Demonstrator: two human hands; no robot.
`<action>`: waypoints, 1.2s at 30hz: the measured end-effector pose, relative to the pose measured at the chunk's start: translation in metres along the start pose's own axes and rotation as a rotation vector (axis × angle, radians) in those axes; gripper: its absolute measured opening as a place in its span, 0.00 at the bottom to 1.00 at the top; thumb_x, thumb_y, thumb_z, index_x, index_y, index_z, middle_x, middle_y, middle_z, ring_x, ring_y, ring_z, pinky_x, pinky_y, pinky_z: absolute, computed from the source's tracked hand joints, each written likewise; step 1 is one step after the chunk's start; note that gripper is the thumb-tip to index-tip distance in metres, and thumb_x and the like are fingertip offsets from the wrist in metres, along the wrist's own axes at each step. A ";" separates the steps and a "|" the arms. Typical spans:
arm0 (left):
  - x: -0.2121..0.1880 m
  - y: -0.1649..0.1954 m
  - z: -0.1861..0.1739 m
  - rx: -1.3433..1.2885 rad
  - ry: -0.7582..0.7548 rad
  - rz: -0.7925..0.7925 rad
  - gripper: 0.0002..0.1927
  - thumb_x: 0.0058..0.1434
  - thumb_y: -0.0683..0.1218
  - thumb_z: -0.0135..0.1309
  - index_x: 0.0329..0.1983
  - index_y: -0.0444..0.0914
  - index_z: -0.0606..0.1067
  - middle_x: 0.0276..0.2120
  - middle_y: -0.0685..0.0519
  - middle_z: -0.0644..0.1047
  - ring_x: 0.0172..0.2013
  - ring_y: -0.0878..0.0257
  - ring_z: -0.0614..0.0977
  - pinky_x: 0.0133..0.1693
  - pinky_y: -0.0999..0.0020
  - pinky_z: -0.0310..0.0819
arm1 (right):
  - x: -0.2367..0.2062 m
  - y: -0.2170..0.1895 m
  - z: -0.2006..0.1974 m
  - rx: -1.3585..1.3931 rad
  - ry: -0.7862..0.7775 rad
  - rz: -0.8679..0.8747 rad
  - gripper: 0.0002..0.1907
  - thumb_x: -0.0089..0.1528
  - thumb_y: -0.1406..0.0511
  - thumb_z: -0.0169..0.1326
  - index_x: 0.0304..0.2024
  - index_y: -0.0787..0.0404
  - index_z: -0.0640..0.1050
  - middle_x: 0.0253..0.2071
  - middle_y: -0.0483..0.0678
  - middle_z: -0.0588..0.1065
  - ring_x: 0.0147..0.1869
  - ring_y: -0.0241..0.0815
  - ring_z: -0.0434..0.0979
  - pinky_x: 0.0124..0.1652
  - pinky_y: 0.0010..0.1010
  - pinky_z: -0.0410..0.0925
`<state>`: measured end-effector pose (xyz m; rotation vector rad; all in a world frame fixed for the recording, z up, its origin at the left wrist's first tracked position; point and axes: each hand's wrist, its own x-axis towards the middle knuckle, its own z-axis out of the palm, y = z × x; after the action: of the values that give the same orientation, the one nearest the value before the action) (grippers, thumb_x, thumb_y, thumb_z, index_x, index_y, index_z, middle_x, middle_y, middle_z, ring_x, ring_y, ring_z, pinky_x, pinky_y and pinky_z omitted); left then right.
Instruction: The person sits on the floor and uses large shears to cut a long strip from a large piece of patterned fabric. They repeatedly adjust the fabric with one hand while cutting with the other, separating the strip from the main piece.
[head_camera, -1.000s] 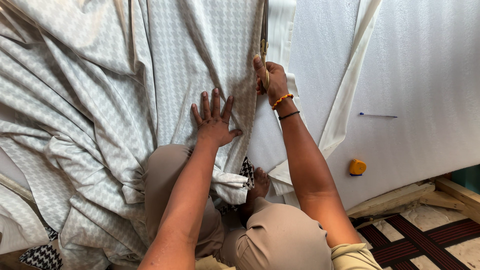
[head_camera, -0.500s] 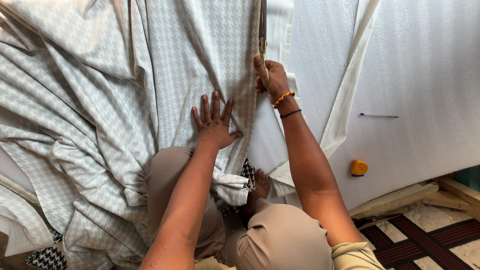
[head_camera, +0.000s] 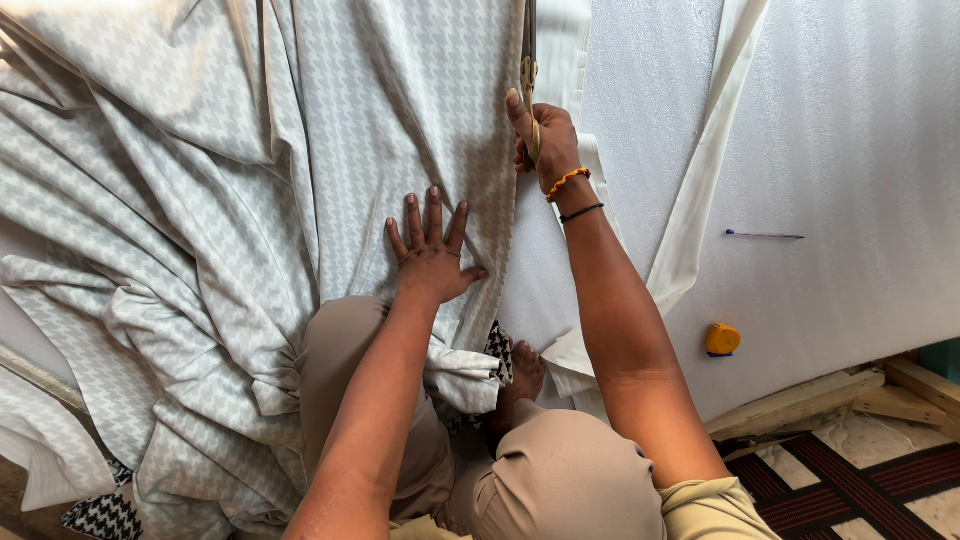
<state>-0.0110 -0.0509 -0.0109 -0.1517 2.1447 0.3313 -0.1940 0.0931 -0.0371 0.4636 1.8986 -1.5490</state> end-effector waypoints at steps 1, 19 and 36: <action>0.000 0.000 0.000 -0.003 0.000 0.000 0.59 0.57 0.75 0.49 0.79 0.59 0.28 0.77 0.48 0.21 0.73 0.42 0.18 0.66 0.32 0.11 | 0.000 0.000 0.000 -0.006 0.002 0.001 0.33 0.54 0.36 0.60 0.27 0.59 0.74 0.16 0.41 0.69 0.16 0.32 0.72 0.17 0.25 0.69; -0.004 0.001 -0.004 -0.002 -0.044 -0.005 0.57 0.59 0.75 0.47 0.78 0.58 0.27 0.76 0.47 0.20 0.72 0.41 0.18 0.66 0.32 0.11 | 0.014 -0.012 -0.007 0.025 -0.079 -0.010 0.36 0.51 0.31 0.58 0.25 0.55 0.70 0.17 0.40 0.69 0.17 0.32 0.73 0.19 0.26 0.72; -0.006 0.001 0.001 -0.010 -0.048 -0.007 0.58 0.58 0.76 0.47 0.78 0.59 0.27 0.76 0.48 0.21 0.73 0.42 0.18 0.66 0.32 0.10 | 0.013 -0.024 -0.004 -0.066 -0.022 -0.070 0.34 0.54 0.35 0.60 0.24 0.57 0.73 0.15 0.40 0.69 0.15 0.32 0.72 0.17 0.25 0.70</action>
<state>-0.0075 -0.0496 -0.0065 -0.1559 2.0944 0.3387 -0.2196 0.0892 -0.0270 0.3534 1.9611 -1.5249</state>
